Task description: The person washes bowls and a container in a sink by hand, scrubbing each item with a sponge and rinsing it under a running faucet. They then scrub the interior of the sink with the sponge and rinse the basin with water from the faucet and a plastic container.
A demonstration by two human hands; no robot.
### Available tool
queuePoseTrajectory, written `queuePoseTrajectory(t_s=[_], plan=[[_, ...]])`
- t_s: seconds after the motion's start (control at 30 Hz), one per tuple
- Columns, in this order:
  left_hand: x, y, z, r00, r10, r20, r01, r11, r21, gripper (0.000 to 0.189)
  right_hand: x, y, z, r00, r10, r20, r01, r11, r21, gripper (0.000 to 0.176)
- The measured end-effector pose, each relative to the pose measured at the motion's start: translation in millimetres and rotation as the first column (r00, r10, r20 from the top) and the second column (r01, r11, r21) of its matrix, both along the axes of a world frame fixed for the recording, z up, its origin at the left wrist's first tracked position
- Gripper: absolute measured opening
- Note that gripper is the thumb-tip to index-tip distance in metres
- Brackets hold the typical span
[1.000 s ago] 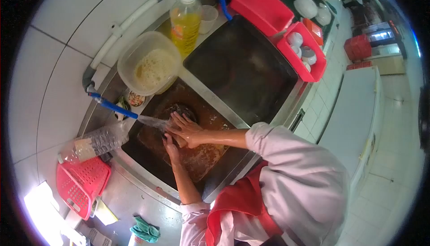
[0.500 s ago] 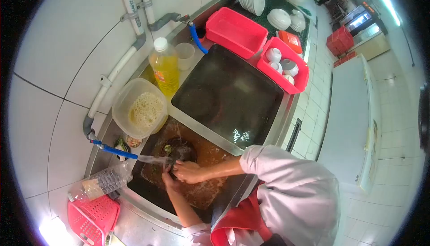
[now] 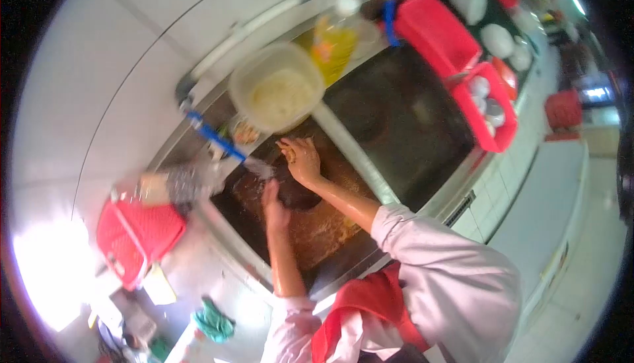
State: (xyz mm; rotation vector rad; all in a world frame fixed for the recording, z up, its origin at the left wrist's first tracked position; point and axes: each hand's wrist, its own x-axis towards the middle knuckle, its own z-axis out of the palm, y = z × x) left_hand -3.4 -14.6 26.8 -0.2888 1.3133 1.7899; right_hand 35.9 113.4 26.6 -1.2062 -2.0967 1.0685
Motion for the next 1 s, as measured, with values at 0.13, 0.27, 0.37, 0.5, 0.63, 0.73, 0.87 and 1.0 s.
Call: queuePoseTrajectory(t_s=[0.13,0.27,0.37,0.5,0.63,0.73,0.87,1.0], plan=[[-6.5,-13.0,-81.3,0.974,0.078,-0.212,0.002,0.935,0.354,0.031,31.6,-48.7,26.3,0.885,0.465,-0.027,-0.439,0.851,0.289,0.030],[6.4,-7.6,-19.5,0.963,0.266,-0.042,-0.257,0.954,0.152,0.028,51.0,-25.5,11.9,0.878,0.473,-0.069,-0.439,0.854,0.278,0.030],[23.3,1.1,-18.5,0.957,0.272,-0.105,-0.272,0.962,0.016,0.026,19.9,-10.0,-20.0,0.924,0.381,-0.023,-0.381,0.924,0.001,0.036],[9.4,2.5,-25.6,0.937,0.206,-0.281,-0.222,0.975,-0.023,0.030,46.4,-62.3,24.6,0.881,0.420,0.220,-0.472,0.814,0.339,0.048],[21.3,-9.1,-3.0,0.919,0.369,0.139,-0.393,0.889,0.235,0.044,67.7,-44.1,-4.0,0.979,0.193,0.071,-0.199,0.976,0.087,0.060],[52.3,-17.4,-4.7,0.900,0.301,0.315,-0.387,0.885,0.259,0.046,75.0,-14.2,29.4,0.962,-0.052,-0.269,-0.088,0.871,-0.483,0.063],[62.6,-16.5,-68.7,0.984,-0.019,0.177,-0.001,0.994,0.113,0.043,112.3,36.1,85.6,0.983,0.184,-0.015,-0.184,0.981,-0.054,0.056],[60.3,-38.8,-213.9,0.988,-0.089,-0.123,0.001,0.812,-0.583,0.051,171.4,80.4,142.8,1.000,0.005,-0.014,-0.004,0.998,0.061,0.057]])
